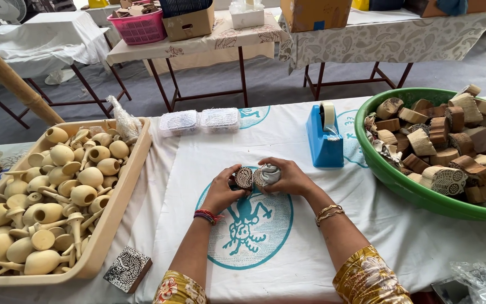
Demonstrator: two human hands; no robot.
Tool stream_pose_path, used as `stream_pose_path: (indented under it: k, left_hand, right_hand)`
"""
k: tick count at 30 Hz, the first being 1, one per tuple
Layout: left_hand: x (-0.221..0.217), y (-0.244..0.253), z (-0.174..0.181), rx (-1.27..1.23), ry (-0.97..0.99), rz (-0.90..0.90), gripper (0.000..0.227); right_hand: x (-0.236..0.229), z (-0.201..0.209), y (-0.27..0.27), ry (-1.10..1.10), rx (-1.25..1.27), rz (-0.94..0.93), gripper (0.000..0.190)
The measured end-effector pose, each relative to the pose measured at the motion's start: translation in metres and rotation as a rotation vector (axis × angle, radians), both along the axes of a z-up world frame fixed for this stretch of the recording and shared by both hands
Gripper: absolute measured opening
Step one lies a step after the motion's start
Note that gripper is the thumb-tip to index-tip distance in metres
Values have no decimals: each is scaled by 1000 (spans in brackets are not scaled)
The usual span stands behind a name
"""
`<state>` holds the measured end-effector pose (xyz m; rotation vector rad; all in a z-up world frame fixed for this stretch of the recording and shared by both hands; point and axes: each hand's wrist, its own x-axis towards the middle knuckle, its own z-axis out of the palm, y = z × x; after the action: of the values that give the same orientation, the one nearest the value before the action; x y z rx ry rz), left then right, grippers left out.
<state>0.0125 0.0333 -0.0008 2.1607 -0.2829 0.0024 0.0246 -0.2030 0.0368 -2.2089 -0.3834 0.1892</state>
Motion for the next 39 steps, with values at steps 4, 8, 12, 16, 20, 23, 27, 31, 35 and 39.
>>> stream_pose_path:
  k: [4,8,12,16,20,23,27,31,35,39]
  left_hand:
    - [3,-2,-6,20,-11,27,91]
    - [3,-3,-5,81,-68,45,87]
    - [2,-4,-3,168,-174,11,89]
    - [-38,-7,47,250,-348,101,88]
    - [-106,15,77,80,-735,232,61]
    - [-167,61,77,160,-799,375,43]
    - [-275,145,74,354,-670,807,37]
    - [-356,282,-40,748,-532,1051,28]
    - [-410,363,-110,1154,163,1174,72]
    - [-401,355,-102,1192,563,1126,69]
  right_hand:
    - [6,-11,3,-14,17,-11,82]
    - [4,-10,3,-25,25,-19,80]
    - [6,-8,-4,33,168,-53,69]
    - [26,-27,-35,-53,497,-182,40]
    - [25,-22,-43,-341,102,-486,39]
    - [20,-20,-34,-359,-14,-431,44]
    - [11,-15,-25,-256,-113,-357,42]
    - [13,-19,-26,-317,-78,-334,40]
    - [12,-19,-21,-296,-111,-335,39]
    - [16,-27,-26,-255,-152,-332,40]
